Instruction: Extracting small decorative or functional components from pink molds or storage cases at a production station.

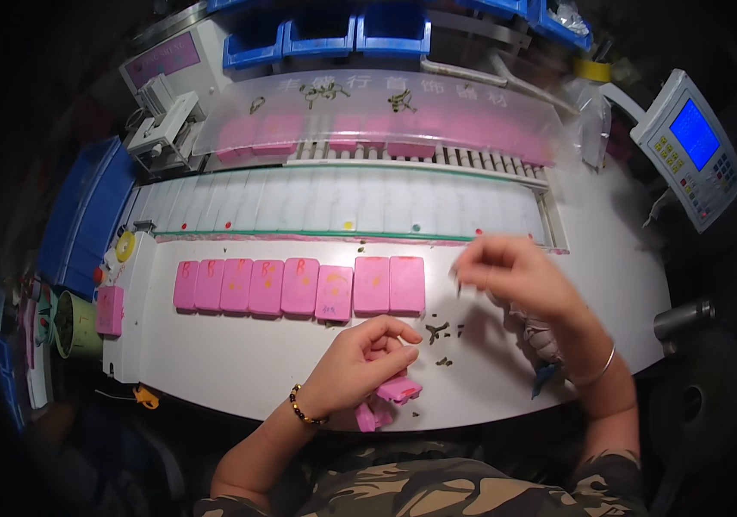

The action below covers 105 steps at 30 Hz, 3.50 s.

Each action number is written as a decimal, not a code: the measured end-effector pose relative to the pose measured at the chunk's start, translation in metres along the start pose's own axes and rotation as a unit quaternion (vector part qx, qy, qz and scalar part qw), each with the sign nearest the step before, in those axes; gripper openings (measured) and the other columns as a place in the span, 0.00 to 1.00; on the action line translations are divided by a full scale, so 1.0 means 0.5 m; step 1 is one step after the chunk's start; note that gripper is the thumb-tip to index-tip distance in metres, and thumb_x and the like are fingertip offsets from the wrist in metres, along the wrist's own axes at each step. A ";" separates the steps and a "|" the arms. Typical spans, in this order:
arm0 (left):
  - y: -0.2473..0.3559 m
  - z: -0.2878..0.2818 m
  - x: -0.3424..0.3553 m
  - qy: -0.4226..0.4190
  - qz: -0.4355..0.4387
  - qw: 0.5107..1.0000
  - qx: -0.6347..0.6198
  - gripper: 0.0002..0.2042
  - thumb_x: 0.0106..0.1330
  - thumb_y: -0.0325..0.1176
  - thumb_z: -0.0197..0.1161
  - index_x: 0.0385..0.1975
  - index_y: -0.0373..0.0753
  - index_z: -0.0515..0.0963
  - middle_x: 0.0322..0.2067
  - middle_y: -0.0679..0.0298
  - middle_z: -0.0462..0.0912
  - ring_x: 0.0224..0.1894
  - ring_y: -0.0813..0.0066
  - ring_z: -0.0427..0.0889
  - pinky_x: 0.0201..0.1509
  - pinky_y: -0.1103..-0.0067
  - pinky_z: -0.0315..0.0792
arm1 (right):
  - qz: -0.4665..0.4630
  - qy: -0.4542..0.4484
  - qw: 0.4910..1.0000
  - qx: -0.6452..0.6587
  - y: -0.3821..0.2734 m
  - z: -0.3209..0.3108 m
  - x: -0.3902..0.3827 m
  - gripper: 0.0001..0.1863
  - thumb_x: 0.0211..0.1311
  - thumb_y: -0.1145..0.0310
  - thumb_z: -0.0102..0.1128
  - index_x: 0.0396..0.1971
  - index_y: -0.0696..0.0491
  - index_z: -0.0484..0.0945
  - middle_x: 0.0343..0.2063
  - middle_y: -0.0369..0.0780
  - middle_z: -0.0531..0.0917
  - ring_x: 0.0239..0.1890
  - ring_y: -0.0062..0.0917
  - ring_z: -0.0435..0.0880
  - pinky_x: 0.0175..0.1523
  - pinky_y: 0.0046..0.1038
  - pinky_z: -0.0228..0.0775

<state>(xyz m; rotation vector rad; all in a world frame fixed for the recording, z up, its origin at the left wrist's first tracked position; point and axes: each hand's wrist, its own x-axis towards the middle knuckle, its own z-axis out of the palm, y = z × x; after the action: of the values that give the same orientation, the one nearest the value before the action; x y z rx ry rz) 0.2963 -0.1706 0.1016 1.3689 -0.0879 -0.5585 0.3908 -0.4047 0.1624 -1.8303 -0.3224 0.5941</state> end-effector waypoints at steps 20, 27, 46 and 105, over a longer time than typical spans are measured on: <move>0.010 -0.046 0.030 0.085 0.075 0.888 -0.447 0.12 0.69 0.42 0.54 0.39 0.38 0.75 0.34 0.60 0.78 0.34 0.69 0.75 0.26 0.79 0.69 | -0.018 0.115 0.938 -0.327 0.147 -0.125 -0.104 0.46 0.48 0.61 0.72 0.68 0.55 0.59 0.63 0.48 0.64 0.66 0.37 0.61 0.71 0.34 0.47; -0.011 -0.032 0.055 0.028 0.045 0.907 -0.417 0.12 0.71 0.41 0.49 0.39 0.39 0.73 0.28 0.63 0.76 0.17 0.71 0.71 0.16 0.80 0.63 | -0.090 0.094 0.972 -0.198 0.138 -0.024 -0.119 0.51 0.43 0.78 0.68 0.71 0.51 0.53 0.64 0.52 0.64 0.64 0.44 0.66 0.68 0.37 0.54; 0.002 0.017 0.031 0.215 0.196 0.954 0.068 0.11 0.68 0.27 0.43 0.40 0.31 0.73 0.36 0.66 0.74 0.29 0.86 0.69 0.30 0.87 0.65 | -0.407 0.133 0.652 -0.625 0.002 0.157 -0.144 0.17 0.58 0.63 0.58 0.48 0.41 0.82 0.52 0.36 0.81 0.40 0.24 0.76 0.47 0.23 0.64; 0.057 -0.069 -0.012 -0.171 0.129 0.962 -0.172 0.22 0.52 0.22 0.74 0.46 0.38 0.73 0.46 0.64 0.76 0.51 0.75 0.75 0.54 0.76 0.73 | -0.264 -0.041 0.959 0.093 0.011 0.120 -0.025 0.17 0.50 0.73 0.71 0.40 0.59 0.79 0.37 0.38 0.82 0.38 0.20 0.77 0.45 0.24 0.67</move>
<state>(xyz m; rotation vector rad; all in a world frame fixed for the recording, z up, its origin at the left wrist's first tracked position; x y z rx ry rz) 0.3132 -0.1342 0.1223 0.8949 -0.4247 -0.5560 0.3471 -0.3646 0.1454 -1.4560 -0.7562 0.3131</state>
